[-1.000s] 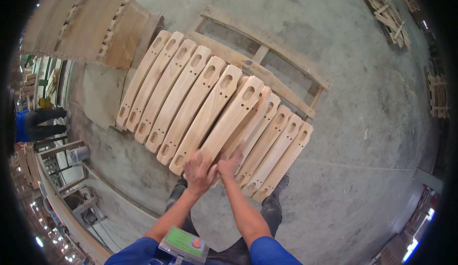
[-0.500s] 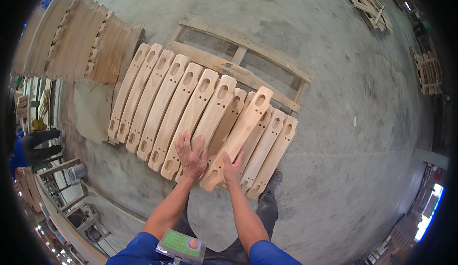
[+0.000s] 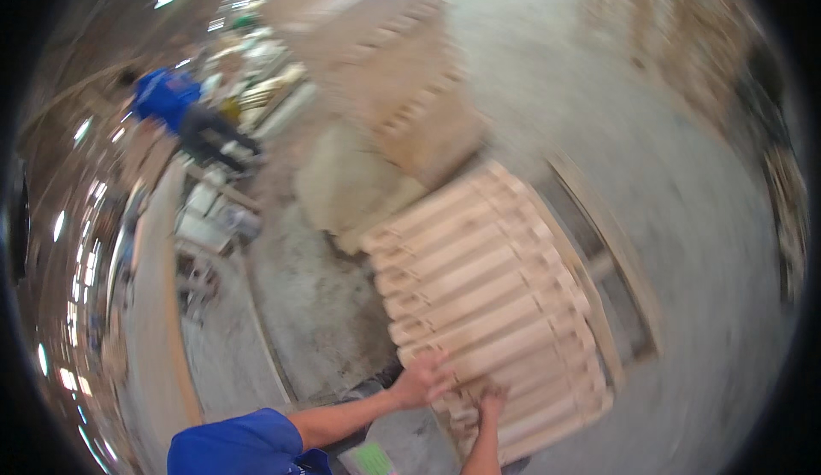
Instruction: The person repeatedly picks up wooden chair parts and presses them against a rotating sanding drum to smooth the edges. After sanding each piece, the person places it on a nearby table or stack.
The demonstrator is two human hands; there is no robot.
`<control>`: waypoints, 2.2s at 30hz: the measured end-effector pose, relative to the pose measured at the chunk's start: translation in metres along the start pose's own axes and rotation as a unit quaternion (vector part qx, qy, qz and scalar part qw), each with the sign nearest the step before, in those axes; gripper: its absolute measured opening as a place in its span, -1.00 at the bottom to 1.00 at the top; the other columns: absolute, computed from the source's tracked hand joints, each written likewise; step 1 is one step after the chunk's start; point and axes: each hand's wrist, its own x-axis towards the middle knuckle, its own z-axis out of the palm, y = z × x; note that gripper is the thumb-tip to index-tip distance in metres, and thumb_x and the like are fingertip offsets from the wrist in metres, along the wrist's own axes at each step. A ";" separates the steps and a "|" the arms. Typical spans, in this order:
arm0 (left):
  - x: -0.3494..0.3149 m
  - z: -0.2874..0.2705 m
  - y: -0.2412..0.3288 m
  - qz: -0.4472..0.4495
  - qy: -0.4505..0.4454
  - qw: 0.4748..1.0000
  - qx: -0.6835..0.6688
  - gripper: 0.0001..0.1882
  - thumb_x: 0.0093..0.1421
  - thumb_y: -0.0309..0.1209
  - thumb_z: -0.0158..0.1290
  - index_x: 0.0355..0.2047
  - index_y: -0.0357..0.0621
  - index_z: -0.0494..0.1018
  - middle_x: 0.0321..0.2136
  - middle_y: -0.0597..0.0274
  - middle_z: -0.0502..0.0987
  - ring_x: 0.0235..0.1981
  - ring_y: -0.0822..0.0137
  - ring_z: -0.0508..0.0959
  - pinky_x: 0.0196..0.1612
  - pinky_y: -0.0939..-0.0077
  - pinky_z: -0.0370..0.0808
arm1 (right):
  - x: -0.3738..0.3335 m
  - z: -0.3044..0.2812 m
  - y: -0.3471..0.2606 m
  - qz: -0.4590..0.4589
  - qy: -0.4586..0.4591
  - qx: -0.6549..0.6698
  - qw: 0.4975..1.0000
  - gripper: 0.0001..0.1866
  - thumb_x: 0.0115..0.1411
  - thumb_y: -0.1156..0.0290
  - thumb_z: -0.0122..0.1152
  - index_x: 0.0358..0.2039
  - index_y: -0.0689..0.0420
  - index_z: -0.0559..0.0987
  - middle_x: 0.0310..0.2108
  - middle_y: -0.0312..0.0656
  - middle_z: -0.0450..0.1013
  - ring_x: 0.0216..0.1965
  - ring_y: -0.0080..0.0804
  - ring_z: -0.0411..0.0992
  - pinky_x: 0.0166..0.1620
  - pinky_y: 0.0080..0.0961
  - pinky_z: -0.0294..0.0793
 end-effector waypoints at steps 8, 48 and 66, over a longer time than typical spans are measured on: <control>-0.225 -0.156 0.026 -0.356 0.056 0.931 -0.060 -0.50 0.26 -0.04 0.25 0.08 -0.06 0.65 0.09 -0.06 0.63 0.20 -0.15 0.54 0.29 -0.05 0.44 | -0.064 0.014 -0.045 -0.079 0.056 0.021 0.995 -0.31 0.49 0.26 0.16 0.53 -0.10 0.13 -0.12 0.02 0.47 -0.25 -0.04 0.56 -0.37 0.01 0.64; -0.505 -0.484 -0.209 -0.706 0.388 0.543 0.238 -0.24 0.32 0.12 0.25 0.36 -0.09 0.44 0.37 -0.24 0.38 0.41 -0.24 0.34 0.41 -0.13 0.34 | -0.218 0.359 -0.621 -0.116 -0.219 -0.468 0.848 -0.89 0.37 0.34 0.16 -0.21 0.08 0.58 -0.43 -0.26 0.44 -0.45 -0.33 0.47 -0.42 -0.37 0.52; -0.435 -0.705 -0.590 -0.721 0.469 0.510 -0.004 -0.48 0.25 -0.21 0.28 0.14 -0.27 0.58 0.19 -0.18 0.52 0.34 -0.22 0.38 0.39 -0.14 0.30 | -0.165 0.684 -1.021 -0.204 -0.309 -0.341 0.864 -0.45 0.39 0.14 0.26 0.27 0.20 0.50 -0.12 -0.13 0.53 -0.23 -0.33 0.56 -0.25 -0.34 0.65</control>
